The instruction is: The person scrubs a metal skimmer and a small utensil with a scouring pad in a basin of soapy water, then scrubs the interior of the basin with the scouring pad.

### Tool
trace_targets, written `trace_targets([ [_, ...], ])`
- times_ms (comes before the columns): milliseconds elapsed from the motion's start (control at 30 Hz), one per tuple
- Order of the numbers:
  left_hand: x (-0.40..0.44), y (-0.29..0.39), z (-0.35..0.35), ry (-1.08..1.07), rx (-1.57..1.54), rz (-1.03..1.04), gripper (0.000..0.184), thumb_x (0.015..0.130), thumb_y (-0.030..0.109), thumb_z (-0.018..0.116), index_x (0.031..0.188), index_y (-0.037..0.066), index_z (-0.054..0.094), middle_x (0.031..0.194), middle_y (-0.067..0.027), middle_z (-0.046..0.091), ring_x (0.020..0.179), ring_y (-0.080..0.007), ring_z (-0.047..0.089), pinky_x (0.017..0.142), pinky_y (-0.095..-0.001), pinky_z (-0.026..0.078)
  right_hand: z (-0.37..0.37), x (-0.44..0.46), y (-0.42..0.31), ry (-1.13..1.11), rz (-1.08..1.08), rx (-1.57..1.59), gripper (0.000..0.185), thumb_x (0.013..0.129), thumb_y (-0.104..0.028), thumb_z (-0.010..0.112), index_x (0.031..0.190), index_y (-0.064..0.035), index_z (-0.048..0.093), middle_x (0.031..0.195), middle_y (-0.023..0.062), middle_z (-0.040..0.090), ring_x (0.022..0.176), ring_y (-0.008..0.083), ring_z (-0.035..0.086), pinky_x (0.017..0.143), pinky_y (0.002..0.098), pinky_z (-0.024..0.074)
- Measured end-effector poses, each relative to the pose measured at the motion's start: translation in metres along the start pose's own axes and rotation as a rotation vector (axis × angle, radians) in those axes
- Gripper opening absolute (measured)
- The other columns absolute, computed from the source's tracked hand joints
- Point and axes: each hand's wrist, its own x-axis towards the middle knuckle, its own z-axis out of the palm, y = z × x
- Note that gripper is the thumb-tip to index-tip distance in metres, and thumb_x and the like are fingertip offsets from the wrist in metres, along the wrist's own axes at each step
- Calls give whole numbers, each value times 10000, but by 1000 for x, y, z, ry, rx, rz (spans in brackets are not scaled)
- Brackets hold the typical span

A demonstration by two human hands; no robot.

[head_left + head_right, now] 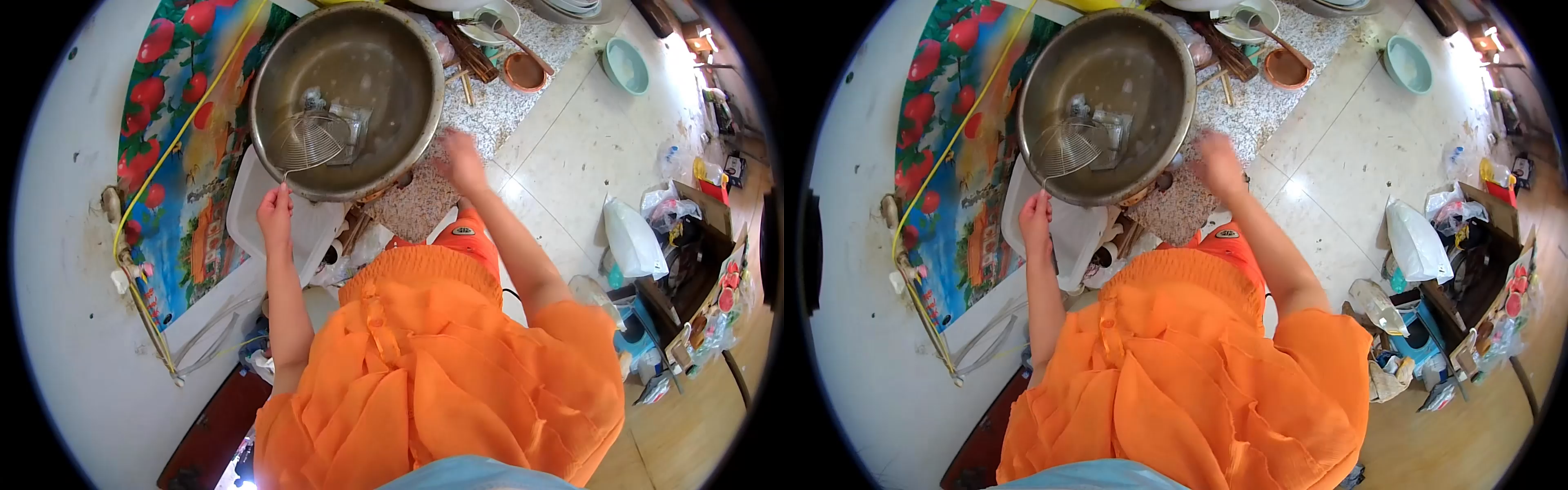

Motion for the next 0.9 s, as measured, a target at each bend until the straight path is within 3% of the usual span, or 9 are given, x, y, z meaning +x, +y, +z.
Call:
trace_targets([
  [33,0,-1,0,-10,-5,2,211,867,236,548,793,41,580,594,47,442,527,-38,359,480,-178,278,9,-1,-25,-83,-88,2,459,598,-78,686,1022,-35,518,1070,175,512,978,353,475,836,414,410],
  [133,-3,0,0,-17,23,24,212,865,233,550,794,37,583,596,46,442,530,-37,361,480,-178,280,40,-2,-40,-182,183,188,474,587,-77,694,1024,-47,514,995,166,540,935,354,496,812,413,422],
  [267,-6,1,-2,-33,44,50,214,864,234,552,792,35,581,597,47,440,529,-35,359,477,-179,278,41,-7,-15,-170,120,302,475,581,-96,722,998,-75,498,875,141,554,878,345,510,771,409,428],
  [367,-3,-9,-3,-39,51,52,217,864,236,552,790,34,581,596,46,439,530,-34,358,477,-180,279,17,-15,-17,-142,294,234,446,589,-91,723,972,-73,496,860,135,553,863,337,513,756,398,430],
  [500,0,-19,-1,-70,31,62,217,863,240,554,787,39,582,596,48,435,529,-33,357,475,-181,278,4,-17,-5,-43,286,202,441,587,-51,717,967,-69,494,812,133,552,807,327,533,724,382,444],
  [633,3,-21,0,-43,72,73,216,859,247,558,782,47,584,592,51,432,522,-33,355,468,-181,275,-17,-15,22,23,310,169,466,608,-9,684,1034,-81,510,881,138,580,839,327,546,744,377,449],
  [767,6,-19,1,-67,103,65,216,856,250,561,786,47,587,587,51,431,515,-34,357,463,-181,276,-38,-2,53,155,111,-11,479,612,-4,674,1062,-97,539,987,115,567,881,319,540,774,372,439],
  [900,5,-17,3,-70,78,89,212,854,245,562,789,46,589,583,50,430,513,-33,362,459,-180,275,-57,-3,66,199,289,38,403,662,-84,662,1046,-39,548,988,153,553,874,314,536,783,370,434],
])
